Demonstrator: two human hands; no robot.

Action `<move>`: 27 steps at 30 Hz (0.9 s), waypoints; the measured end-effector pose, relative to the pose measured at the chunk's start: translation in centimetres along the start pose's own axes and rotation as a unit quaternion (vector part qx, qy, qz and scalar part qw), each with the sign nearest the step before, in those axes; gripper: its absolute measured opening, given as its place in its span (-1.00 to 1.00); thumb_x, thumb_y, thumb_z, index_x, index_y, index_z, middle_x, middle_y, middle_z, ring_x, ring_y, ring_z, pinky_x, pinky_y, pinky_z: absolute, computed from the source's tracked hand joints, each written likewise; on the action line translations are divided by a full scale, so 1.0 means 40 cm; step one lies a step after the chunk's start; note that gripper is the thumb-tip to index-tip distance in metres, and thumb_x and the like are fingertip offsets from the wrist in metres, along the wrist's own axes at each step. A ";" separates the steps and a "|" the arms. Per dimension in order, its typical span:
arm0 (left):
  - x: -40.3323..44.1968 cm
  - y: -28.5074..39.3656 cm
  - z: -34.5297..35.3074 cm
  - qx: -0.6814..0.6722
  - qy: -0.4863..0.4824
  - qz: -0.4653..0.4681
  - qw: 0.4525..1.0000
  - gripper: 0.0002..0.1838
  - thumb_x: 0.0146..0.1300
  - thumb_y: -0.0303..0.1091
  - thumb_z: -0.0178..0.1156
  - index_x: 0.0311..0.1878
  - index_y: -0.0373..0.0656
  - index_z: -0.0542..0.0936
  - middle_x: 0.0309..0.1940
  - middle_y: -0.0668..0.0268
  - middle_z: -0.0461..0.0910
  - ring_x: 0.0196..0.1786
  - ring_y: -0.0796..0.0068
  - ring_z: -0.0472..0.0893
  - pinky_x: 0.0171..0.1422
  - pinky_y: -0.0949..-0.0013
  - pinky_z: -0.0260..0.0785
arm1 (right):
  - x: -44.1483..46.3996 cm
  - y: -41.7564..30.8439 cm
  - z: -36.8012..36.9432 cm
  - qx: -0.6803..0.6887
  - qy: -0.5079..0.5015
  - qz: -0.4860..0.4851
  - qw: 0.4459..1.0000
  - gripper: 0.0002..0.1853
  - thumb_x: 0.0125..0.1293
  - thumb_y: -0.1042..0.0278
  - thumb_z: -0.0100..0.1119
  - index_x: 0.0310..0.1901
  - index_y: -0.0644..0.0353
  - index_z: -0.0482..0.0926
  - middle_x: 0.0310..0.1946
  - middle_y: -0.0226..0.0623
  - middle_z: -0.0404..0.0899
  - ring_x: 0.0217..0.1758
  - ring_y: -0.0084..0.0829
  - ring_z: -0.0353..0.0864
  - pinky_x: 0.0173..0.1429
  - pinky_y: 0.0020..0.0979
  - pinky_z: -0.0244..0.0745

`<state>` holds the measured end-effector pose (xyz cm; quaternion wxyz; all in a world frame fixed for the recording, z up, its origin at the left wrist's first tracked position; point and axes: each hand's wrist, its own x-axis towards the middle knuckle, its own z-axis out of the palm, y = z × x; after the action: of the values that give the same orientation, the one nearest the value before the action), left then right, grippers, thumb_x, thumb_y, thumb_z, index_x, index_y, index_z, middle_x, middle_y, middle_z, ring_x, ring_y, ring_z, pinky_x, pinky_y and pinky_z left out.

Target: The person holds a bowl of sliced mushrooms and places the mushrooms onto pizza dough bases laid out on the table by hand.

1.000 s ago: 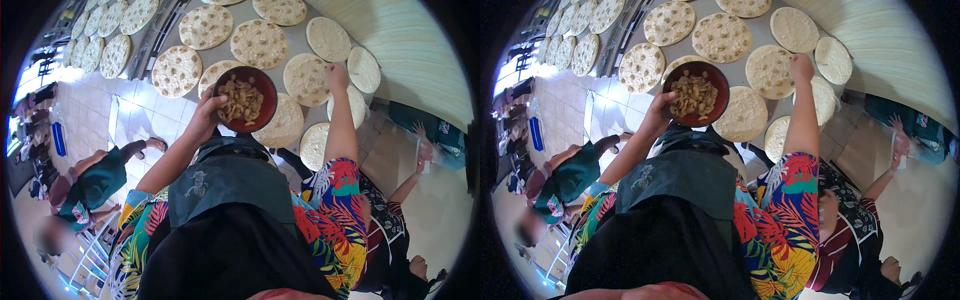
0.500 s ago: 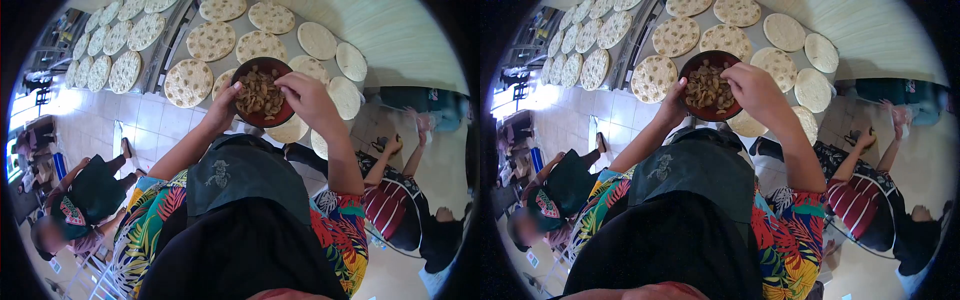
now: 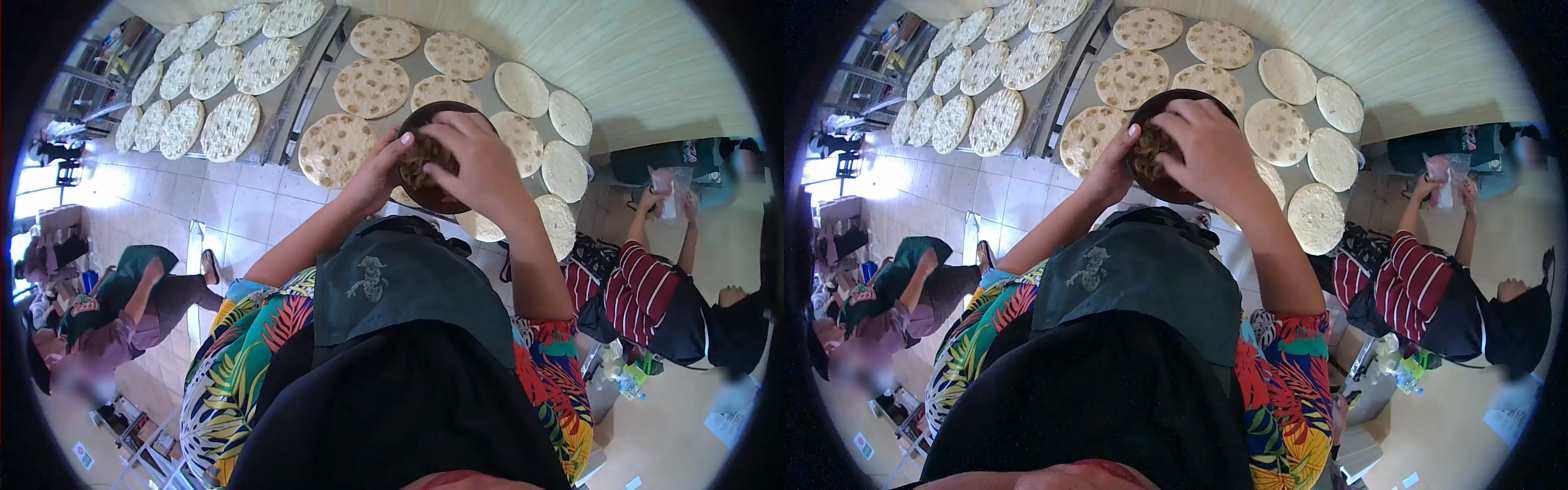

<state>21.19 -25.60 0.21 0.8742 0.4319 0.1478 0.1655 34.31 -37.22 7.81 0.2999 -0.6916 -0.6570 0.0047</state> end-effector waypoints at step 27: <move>-0.100 0.078 -0.023 0.028 -0.044 0.042 0.998 -0.30 0.30 0.02 0.14 0.35 -0.19 0.17 0.22 0.12 0.35 0.26 0.29 0.42 0.26 0.14 0.33 | -0.029 -0.043 -0.022 0.312 -0.021 0.111 0.943 -0.84 0.22 0.65 0.05 -0.18 0.32 0.58 -0.30 -0.28 0.62 -0.25 -0.39 0.66 -0.13 -0.42 0.54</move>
<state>16.72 -24.83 2.64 0.8598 0.4687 0.0951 0.1789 32.94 -38.72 8.80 0.4846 -0.6316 -0.5476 0.2577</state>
